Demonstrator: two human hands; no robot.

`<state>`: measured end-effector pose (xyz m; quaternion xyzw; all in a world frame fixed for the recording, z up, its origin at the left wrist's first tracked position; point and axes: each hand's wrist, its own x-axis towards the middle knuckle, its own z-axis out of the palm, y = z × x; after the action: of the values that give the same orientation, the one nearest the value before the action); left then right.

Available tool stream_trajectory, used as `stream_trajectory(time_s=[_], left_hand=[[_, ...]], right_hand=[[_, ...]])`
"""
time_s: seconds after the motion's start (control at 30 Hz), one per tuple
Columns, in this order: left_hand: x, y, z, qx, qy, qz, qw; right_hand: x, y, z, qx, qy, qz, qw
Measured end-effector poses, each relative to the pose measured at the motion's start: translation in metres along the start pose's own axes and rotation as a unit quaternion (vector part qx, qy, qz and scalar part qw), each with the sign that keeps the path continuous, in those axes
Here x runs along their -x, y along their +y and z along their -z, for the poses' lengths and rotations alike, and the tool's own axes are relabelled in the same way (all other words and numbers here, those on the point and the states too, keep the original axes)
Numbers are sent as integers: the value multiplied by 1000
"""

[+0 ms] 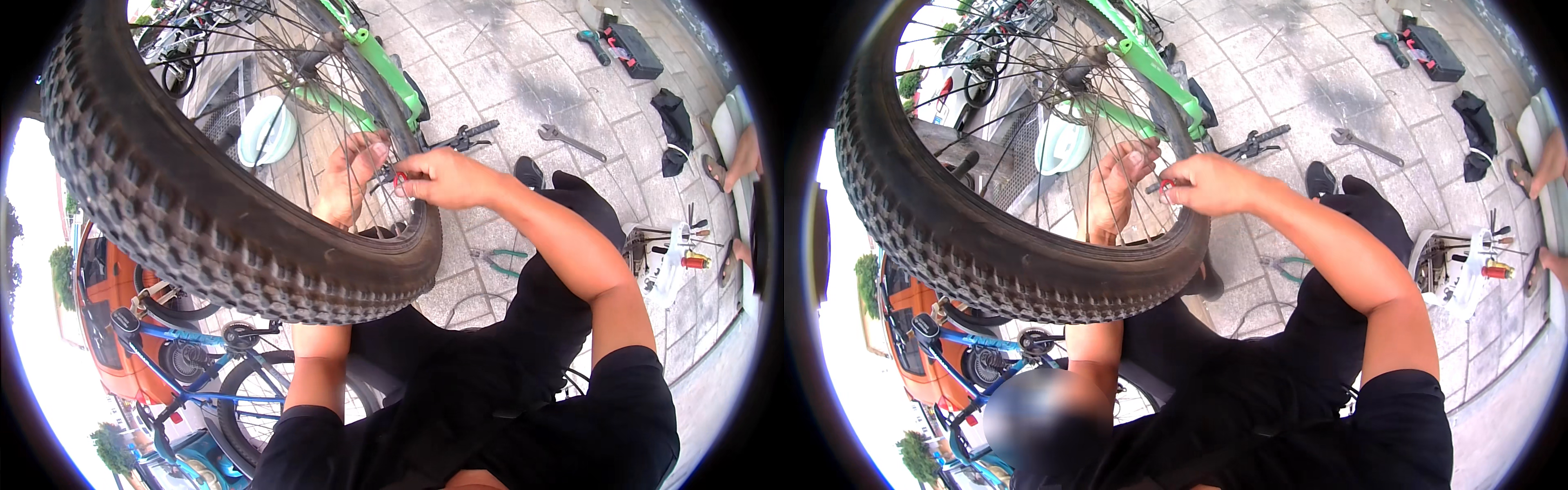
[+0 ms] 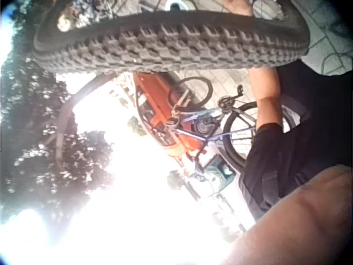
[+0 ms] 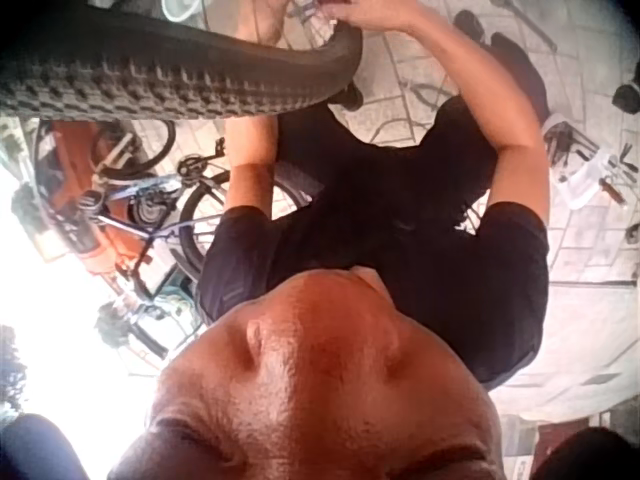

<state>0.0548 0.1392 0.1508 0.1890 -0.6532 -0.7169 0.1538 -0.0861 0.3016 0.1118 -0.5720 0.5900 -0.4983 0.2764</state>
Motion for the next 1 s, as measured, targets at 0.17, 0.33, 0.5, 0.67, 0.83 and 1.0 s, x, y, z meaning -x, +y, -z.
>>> stream_trajectory(time_s=[0.17, 0.33, 0.5, 0.67, 0.83, 1.0], left_hand=[[0, -2, 5, -24, -6, 2, 1000], [-1, -2, 3, -17, -21, -12, 1000], [-1, -2, -4, -24, 6, -9, 1000], [1, 4, -1, -23, -30, -24, 999], [3, 10, 5, -37, -57, -12, 998], [5, 17, 6, -56, -53, 3, 997]], right_hand=[[-15, -7, 6, -49, -87, -193, 976], [-15, -13, -2, 152, -18, -119, 981], [-17, -13, -12, 289, 4, -62, 955], [-9, -9, -12, 152, 5, -97, 984], [-16, 6, 12, -163, -190, -170, 953], [-10, 10, 18, -334, -211, -187, 899]])
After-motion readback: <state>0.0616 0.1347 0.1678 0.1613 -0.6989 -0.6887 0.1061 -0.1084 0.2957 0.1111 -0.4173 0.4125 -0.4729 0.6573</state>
